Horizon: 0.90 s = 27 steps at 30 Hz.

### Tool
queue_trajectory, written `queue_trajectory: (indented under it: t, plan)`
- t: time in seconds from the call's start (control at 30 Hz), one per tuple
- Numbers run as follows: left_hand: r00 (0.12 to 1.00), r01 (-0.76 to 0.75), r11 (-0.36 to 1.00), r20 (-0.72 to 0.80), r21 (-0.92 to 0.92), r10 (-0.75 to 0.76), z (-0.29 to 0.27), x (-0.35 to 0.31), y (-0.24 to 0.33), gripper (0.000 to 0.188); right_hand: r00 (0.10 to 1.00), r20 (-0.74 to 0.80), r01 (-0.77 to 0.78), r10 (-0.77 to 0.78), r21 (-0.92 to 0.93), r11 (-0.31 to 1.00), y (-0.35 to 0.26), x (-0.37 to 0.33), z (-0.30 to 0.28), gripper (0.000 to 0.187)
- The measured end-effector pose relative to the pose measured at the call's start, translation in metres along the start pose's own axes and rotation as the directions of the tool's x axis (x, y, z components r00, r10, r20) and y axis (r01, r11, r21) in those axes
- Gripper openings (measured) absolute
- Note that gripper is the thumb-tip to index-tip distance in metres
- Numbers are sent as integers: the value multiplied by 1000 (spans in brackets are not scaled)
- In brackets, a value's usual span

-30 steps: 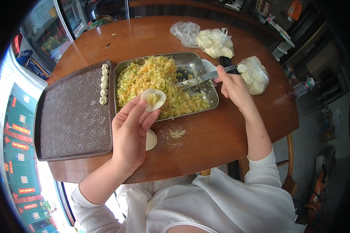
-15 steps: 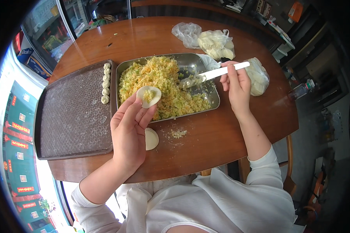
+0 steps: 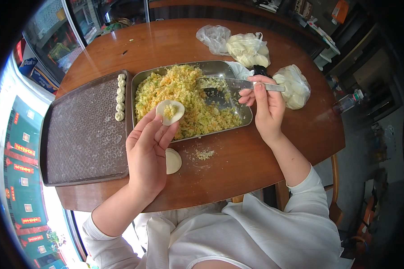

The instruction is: Filling and folding dumplings by hand using a vegetable mixture and wrappers.

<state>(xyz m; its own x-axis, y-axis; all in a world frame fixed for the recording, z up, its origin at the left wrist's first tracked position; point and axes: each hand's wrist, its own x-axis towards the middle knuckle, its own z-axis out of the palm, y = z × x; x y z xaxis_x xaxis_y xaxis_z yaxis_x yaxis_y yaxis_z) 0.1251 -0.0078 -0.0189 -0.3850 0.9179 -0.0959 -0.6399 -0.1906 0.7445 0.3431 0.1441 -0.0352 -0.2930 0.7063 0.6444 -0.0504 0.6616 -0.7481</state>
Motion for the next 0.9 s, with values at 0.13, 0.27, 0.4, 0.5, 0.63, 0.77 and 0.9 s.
queue_trajectory:
  t: [0.13, 0.27, 0.4, 0.5, 0.63, 0.77, 0.9]
  plan:
    - [1000, -1, 1000, 4, 2, 1, 0, -1, 0, 31, 997, -50, -58, 61, 50, 997, 1, 5, -2, 27]
    - [1000, -4, 1000, 15, 13, 3, 0, -1, 0, 32, 981, -119, -140, 155, 130, 982, 5, 9, -7, 27]
    - [1000, -6, 1000, 29, 19, 6, -1, -1, 0, 33, 983, -120, -125, 138, 112, 986, 6, 8, -7, 27]
    - [1000, -6, 1000, 18, 17, 6, 0, -1, 0, 33, 992, -89, -85, 92, 84, 993, 3, 6, 0, 26]
    - [1000, -4, 1000, 23, 8, 4, 0, -1, 0, 32, 992, -87, -87, 96, 97, 991, 1, 5, 1, 26]
    - [1000, -1, 999, 23, 38, 0, 0, -2, 1, 36, 978, -161, -114, 135, 130, 985, 3, 7, -6, 27]
    - [999, 1, 998, 50, 60, -4, 0, -1, 0, 38, 978, -188, -68, 95, 143, 987, 1, 8, -8, 27]
